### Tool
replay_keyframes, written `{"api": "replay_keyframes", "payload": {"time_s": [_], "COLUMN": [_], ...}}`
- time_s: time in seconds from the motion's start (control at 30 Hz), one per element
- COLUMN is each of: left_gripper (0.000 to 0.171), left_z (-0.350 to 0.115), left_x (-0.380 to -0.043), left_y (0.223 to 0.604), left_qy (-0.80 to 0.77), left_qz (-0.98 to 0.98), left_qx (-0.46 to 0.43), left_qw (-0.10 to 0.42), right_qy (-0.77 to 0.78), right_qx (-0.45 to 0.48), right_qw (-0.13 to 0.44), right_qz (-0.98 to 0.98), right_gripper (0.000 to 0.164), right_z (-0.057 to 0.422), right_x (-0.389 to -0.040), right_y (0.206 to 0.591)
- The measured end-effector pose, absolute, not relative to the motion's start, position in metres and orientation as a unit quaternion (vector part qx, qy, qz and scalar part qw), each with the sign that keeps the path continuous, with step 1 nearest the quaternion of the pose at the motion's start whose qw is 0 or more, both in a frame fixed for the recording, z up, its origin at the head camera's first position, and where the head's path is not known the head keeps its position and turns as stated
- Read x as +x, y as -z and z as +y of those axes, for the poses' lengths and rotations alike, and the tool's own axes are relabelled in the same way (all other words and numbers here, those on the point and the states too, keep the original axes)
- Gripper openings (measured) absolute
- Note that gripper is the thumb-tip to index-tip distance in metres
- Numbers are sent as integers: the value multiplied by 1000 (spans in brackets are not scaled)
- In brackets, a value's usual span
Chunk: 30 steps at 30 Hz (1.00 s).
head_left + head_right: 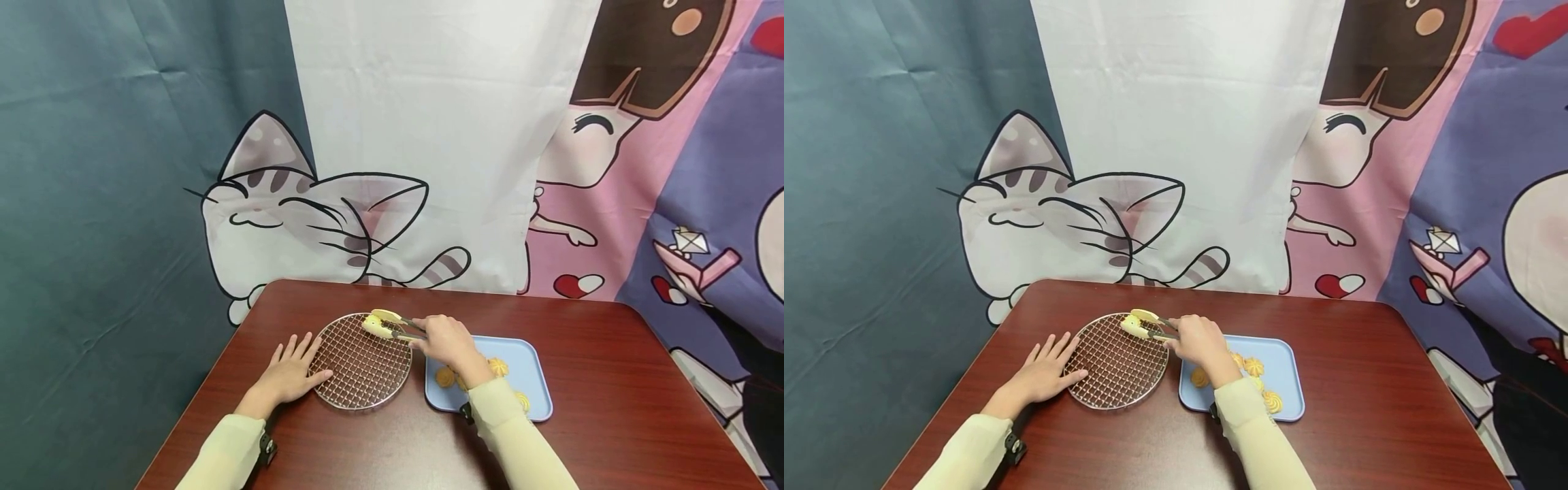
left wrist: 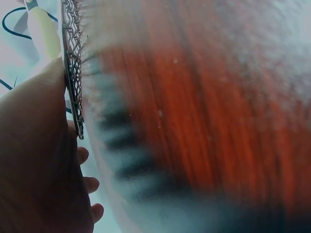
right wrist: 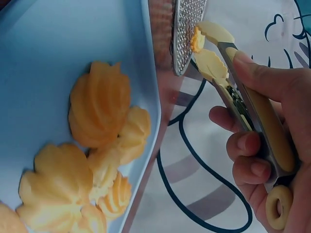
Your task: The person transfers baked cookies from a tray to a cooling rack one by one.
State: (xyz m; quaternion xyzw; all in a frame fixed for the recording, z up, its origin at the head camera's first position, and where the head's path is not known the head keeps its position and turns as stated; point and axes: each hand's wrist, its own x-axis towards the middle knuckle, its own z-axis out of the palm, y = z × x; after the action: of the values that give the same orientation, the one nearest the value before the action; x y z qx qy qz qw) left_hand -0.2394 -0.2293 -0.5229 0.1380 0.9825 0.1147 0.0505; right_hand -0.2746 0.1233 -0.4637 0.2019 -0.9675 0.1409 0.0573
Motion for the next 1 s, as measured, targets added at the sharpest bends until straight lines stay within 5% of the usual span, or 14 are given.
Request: {"api": "replay_keyframes", "payload": {"time_s": [1.0], "left_gripper": [86], "left_z": [-230], "left_x": [-241], "left_y": [524], "left_qy": [-111], "left_qz": [982], "left_qx": [144], "left_qw": [47], "right_qy": [-139], "right_qx": [199], "right_qw": [59], "right_qz": [-968], "right_gripper": [57], "right_z": [117], "right_x": [-275], "right_y": [475]}}
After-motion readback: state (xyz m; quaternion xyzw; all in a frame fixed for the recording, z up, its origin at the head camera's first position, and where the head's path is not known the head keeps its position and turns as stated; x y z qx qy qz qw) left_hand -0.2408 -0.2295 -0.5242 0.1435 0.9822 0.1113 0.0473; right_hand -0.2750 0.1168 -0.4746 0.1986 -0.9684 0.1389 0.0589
